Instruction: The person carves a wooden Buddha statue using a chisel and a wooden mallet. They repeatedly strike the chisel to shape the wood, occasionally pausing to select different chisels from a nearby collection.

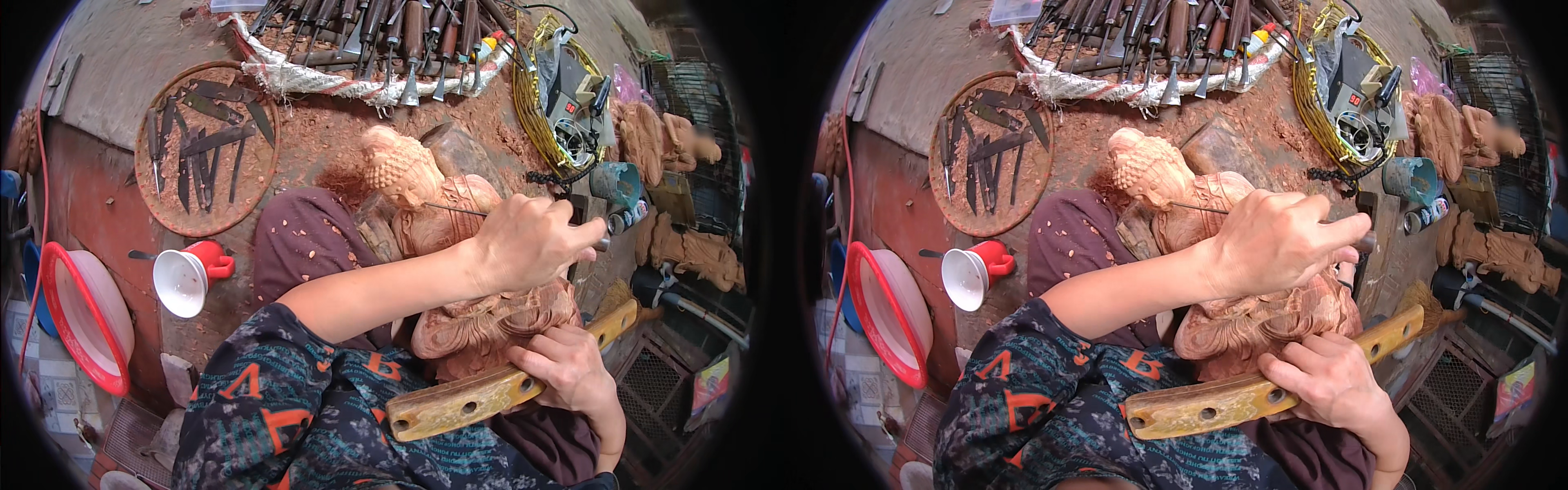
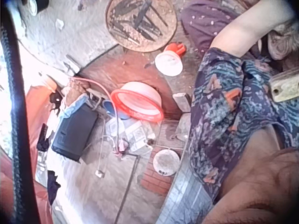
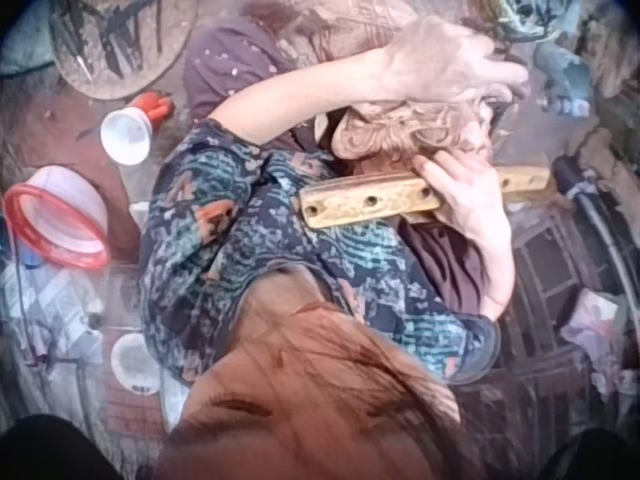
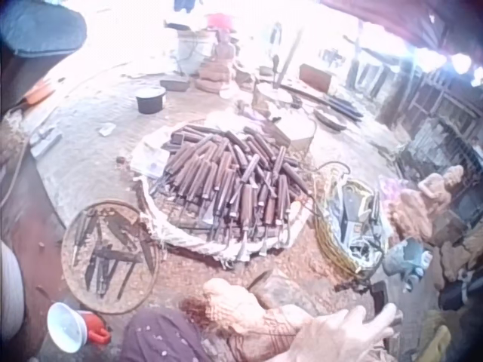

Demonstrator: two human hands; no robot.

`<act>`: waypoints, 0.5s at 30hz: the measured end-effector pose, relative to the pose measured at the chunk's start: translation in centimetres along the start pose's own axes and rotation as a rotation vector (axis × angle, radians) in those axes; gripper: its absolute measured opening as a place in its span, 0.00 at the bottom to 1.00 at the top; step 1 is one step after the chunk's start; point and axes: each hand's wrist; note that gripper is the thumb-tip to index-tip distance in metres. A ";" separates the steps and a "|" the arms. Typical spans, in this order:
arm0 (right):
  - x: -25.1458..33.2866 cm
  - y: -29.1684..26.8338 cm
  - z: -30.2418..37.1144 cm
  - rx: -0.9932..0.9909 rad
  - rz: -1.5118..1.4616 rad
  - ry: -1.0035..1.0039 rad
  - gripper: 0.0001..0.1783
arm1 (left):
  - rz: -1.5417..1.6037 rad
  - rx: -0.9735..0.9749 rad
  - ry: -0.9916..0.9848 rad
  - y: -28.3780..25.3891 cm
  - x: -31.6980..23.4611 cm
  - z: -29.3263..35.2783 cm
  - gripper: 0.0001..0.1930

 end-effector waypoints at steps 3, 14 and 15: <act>0.0 0.3 0.1 -0.018 0.012 -0.004 0.27 | 0.114 0.043 0.013 -0.4 -0.7 0.4 0.16; -0.6 0.7 0.4 -0.097 0.019 -0.080 0.27 | -0.019 0.316 -0.124 0.0 -3.6 3.4 0.19; -0.7 0.8 0.4 -0.138 0.010 -0.098 0.26 | 0.045 0.396 -0.140 0.2 -3.7 3.9 0.22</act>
Point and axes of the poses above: each hand's wrist, its own z-axis away from the middle knuckle, its own y-axis out of the palm, x = y × z, and after that the axes turned 11 degrees about -y, right-handed
